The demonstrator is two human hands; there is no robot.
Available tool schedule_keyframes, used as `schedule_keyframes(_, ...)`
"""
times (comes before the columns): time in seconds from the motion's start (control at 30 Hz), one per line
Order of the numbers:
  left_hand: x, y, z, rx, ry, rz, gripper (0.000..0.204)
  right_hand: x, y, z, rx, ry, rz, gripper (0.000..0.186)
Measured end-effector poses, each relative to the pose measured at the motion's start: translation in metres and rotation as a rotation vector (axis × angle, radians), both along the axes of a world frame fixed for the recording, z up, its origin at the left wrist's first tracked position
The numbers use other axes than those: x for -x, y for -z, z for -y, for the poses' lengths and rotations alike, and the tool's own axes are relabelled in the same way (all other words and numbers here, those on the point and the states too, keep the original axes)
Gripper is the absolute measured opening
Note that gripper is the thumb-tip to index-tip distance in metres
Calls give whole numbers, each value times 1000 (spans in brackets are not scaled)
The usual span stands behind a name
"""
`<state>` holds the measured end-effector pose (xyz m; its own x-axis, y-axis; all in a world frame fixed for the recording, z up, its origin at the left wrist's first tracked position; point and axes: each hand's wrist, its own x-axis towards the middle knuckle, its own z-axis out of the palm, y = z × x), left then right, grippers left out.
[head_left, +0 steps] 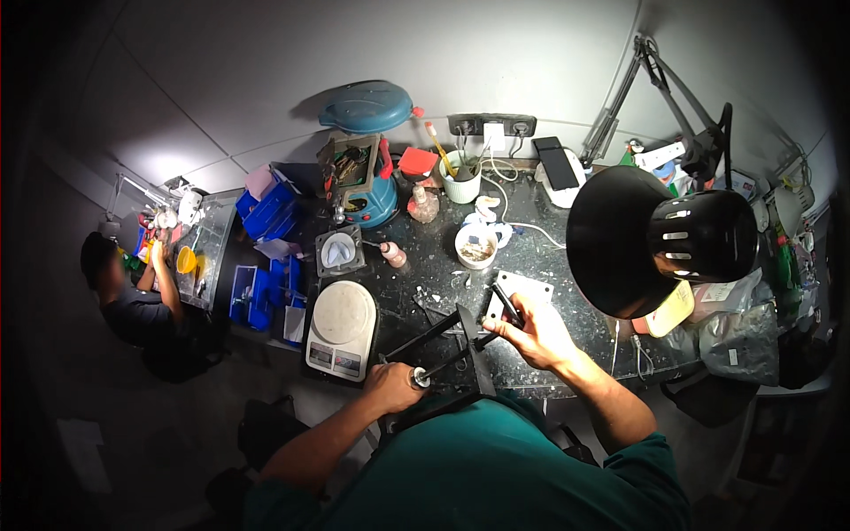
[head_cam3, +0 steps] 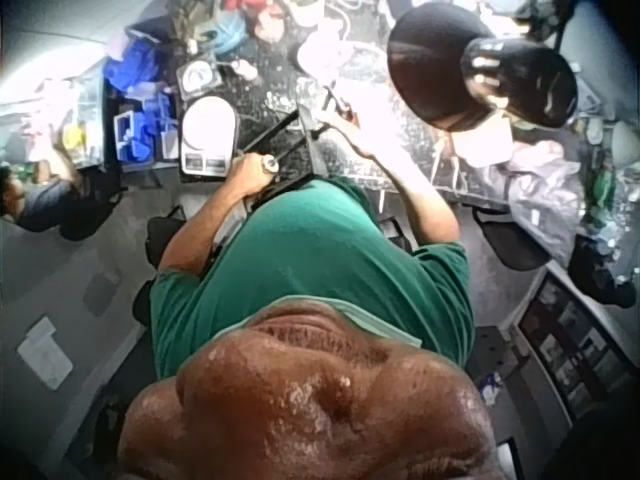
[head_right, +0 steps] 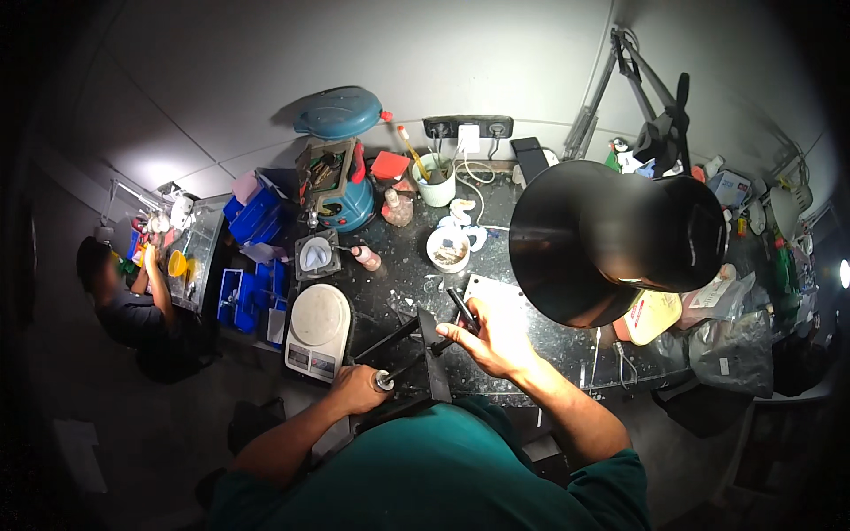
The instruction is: The person works on a dental articulator at a workbench, then picks up a scale and carries it into a hallway. They proceed to a dental press machine, where they press buttons, operate a lever, and brush off a dental model before placing a small component into the machine and activating a switch.
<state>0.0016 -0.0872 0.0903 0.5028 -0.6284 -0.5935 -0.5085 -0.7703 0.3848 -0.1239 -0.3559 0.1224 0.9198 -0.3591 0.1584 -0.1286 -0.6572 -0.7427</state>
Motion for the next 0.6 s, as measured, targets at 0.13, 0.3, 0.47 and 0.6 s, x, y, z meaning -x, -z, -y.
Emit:
schedule_keyframes(0.13,-2,1,-2,7,53,-61,38,13,1,4,38,-231,246,39)
schedule_keyframes(0.3,-1,8,6,-56,38,-213,39,7,-3,-1,195,-20,131,42)
schedule_keyframes(0.47,2,4,0,65,6,-118,41,10,-17,-64,-429,317,87,58)
schedule_keyframes(0.6,-2,15,2,59,91,36,36,16,-13,-60,-1074,256,422,17)
